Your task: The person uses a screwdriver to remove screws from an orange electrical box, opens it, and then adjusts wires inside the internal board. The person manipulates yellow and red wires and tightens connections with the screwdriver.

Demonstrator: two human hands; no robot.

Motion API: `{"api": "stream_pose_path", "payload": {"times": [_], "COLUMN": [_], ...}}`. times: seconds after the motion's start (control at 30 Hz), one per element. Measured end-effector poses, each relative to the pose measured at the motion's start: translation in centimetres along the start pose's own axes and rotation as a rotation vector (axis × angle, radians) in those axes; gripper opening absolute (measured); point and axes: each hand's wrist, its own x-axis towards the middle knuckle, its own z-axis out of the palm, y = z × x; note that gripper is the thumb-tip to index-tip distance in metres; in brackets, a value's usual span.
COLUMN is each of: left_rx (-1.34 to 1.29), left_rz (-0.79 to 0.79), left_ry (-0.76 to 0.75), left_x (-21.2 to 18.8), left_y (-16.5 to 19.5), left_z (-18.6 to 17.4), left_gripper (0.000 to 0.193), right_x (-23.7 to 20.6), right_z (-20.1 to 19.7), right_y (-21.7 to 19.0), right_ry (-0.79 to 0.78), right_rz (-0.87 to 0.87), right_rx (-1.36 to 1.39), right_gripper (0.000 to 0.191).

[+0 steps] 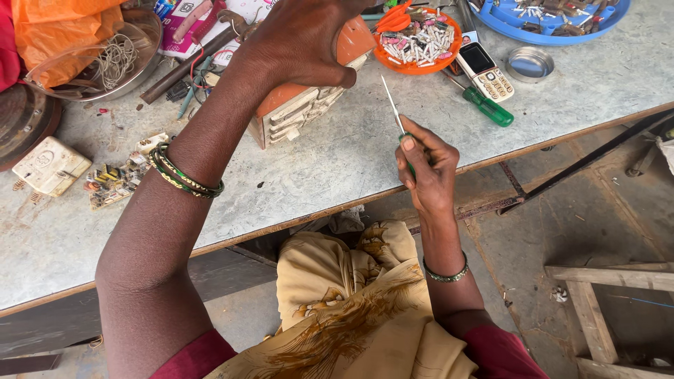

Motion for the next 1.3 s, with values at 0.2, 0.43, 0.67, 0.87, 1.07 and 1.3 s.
{"api": "stream_pose_path", "payload": {"times": [0.2, 0.43, 0.67, 0.87, 1.07, 1.3], "left_rx": [0.022, 0.036, 0.033, 0.029, 0.023, 0.079], "left_rz": [0.040, 0.039, 0.068, 0.040, 0.036, 0.010], "left_ry": [0.059, 0.057, 0.084, 0.059, 0.070, 0.058], "left_x": [-0.1, 0.0, -0.1, 0.0, -0.1, -0.1], "left_y": [-0.3, -0.5, -0.8, -0.6, 0.5, 1.2], "left_z": [0.2, 0.7, 1.0, 0.9, 0.5, 0.0], "left_gripper": [0.093, 0.095, 0.096, 0.095, 0.096, 0.094], "right_x": [1.3, 1.8, 1.9, 2.0, 2.7, 2.7], "right_z": [1.5, 1.8, 1.8, 2.0, 0.8, 0.5], "right_y": [0.2, 0.6, 0.8, 0.9, 0.1, -0.6], "right_ry": [-0.021, -0.031, -0.016, 0.002, -0.201, -0.167], "right_rz": [-0.020, -0.030, -0.023, -0.048, 0.399, 0.193], "right_rx": [0.065, 0.072, 0.050, 0.023, 0.536, 0.210], "right_gripper": [0.035, 0.036, 0.036, 0.034, 0.040, 0.034]}}
